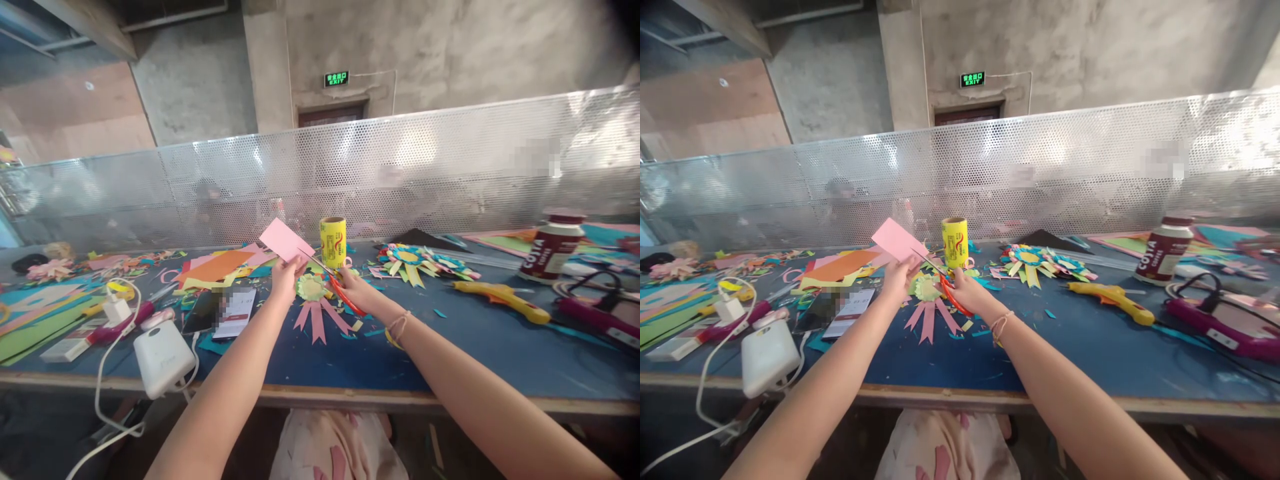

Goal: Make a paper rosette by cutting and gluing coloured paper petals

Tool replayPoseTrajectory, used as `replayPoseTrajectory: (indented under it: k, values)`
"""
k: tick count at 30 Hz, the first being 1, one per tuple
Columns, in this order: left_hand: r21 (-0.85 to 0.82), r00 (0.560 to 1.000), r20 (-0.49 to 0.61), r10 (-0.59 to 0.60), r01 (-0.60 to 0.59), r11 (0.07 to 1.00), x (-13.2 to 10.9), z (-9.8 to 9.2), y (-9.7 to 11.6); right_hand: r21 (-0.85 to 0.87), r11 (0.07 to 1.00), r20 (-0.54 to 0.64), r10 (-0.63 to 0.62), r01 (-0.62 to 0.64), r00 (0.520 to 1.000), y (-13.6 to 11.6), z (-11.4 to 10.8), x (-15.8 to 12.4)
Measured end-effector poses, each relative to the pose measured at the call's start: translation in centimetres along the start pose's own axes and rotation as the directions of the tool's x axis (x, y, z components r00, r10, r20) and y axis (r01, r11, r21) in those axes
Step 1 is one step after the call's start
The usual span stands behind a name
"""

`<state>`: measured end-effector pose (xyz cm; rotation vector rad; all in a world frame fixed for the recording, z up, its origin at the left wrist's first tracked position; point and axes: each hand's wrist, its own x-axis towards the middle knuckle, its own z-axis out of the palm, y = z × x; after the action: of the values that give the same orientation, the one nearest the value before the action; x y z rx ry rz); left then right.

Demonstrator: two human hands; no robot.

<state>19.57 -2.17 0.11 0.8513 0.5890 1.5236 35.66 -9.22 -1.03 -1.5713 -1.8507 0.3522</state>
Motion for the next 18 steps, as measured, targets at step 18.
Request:
replayPoseTrajectory:
  k: [18]
  values:
    - [-0.049,0.993,0.113,-0.017,0.023,0.999,-0.28,0.23,-0.51,0.046,0.999,0.006,0.02,-0.02,1.0,-0.18,0.21,0.3]
